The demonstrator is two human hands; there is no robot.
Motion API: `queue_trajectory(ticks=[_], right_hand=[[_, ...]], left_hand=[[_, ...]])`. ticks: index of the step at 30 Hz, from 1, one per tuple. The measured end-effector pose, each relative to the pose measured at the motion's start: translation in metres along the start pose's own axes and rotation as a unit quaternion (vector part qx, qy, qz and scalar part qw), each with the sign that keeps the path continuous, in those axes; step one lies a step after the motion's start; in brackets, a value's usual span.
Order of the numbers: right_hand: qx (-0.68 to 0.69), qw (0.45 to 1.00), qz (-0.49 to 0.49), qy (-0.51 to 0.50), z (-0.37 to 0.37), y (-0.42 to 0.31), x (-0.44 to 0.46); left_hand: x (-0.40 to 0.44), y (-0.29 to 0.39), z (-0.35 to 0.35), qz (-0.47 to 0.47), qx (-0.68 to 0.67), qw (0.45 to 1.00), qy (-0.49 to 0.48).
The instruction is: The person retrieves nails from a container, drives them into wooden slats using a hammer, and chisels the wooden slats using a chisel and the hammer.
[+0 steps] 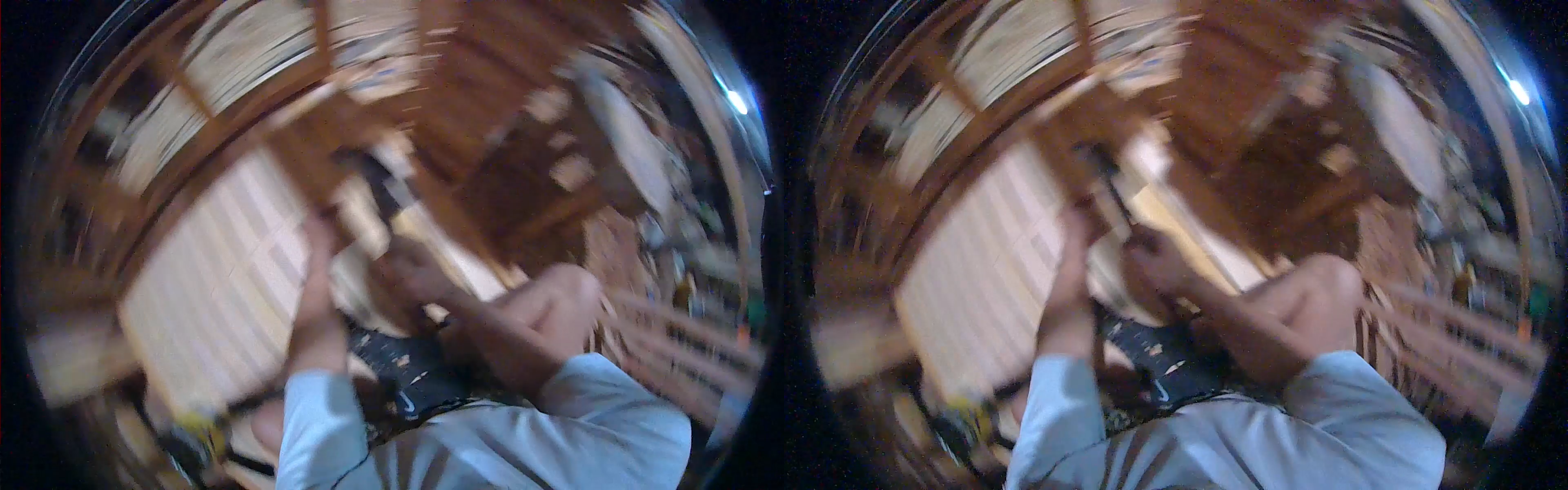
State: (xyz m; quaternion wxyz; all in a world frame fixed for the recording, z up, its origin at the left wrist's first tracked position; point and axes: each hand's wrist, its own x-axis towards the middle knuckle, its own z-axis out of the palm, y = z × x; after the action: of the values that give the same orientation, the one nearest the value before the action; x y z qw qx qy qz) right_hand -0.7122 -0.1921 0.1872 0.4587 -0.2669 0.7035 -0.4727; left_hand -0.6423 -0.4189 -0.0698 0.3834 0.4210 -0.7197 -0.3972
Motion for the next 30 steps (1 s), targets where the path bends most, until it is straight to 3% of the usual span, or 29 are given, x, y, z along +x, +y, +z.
queue_trajectory(ticks=[1,3,4,5,6,9,11,14,15,18,22,23,25,28,30], right_hand=[[0.036,0.998,0.049,-0.012,-0.002,-0.011,-0.016],[0.024,0.997,-0.068,0.018,-0.005,-0.025,-0.036],[0.143,0.979,-0.114,0.089,0.01,-0.017,-0.041],[0.125,0.983,-0.129,0.038,0.008,-0.005,-0.037],[0.083,0.994,-0.059,0.044,0.001,-0.024,-0.055],[0.026,0.994,-0.027,0.099,0.013,-0.008,-0.058],[0.008,0.993,-0.011,0.113,0.02,-0.009,-0.07],[-0.05,0.982,-0.055,0.174,0.034,0.005,-0.073],[-0.041,0.982,-0.043,0.181,0.035,0.006,-0.077],[-0.038,0.979,-0.044,0.197,0.032,0.008,-0.08],[-0.025,0.979,-0.083,0.184,0.025,-0.009,-0.099],[-0.023,0.98,-0.067,0.187,0.023,-0.011,-0.101],[-0.014,0.981,-0.034,0.19,0.017,-0.02,-0.11],[-0.009,0.983,-0.043,0.178,0.016,-0.017,-0.111],[-0.043,0.973,-0.027,0.227,0.016,-0.017,-0.102]], left_hand=[[-0.003,0.034,-0.018,-0.04,-0.004,0.998,-0.055],[-0.023,0.083,-0.046,-0.138,-0.158,0.97,-0.123],[-0.035,0.102,-0.06,-0.201,-0.237,0.938,-0.152],[-0.054,0.121,-0.072,-0.258,-0.294,0.903,-0.176],[-0.071,0.139,-0.089,-0.295,-0.314,0.882,-0.194],[-0.108,0.105,-0.102,-0.23,-0.293,0.902,-0.22],[-0.109,0.111,-0.106,-0.379,-0.523,0.741,-0.182],[-0.126,0.202,-0.107,-0.357,-0.59,0.701,-0.182],[-0.127,0.199,-0.111,-0.32,-0.611,0.677,-0.256],[-0.131,0.212,-0.109,-0.371,-0.567,0.686,-0.265],[-0.135,0.211,-0.108,-0.273,-0.5,0.771,-0.283],[-0.138,0.217,-0.112,-0.27,-0.503,0.77,-0.284],[-0.143,0.239,-0.115,-0.351,-0.5,0.756,-0.232],[-0.135,0.177,-0.099,-0.287,-0.601,0.71,-0.229],[-0.122,0.136,-0.105,-0.348,-0.554,0.738,-0.164]])
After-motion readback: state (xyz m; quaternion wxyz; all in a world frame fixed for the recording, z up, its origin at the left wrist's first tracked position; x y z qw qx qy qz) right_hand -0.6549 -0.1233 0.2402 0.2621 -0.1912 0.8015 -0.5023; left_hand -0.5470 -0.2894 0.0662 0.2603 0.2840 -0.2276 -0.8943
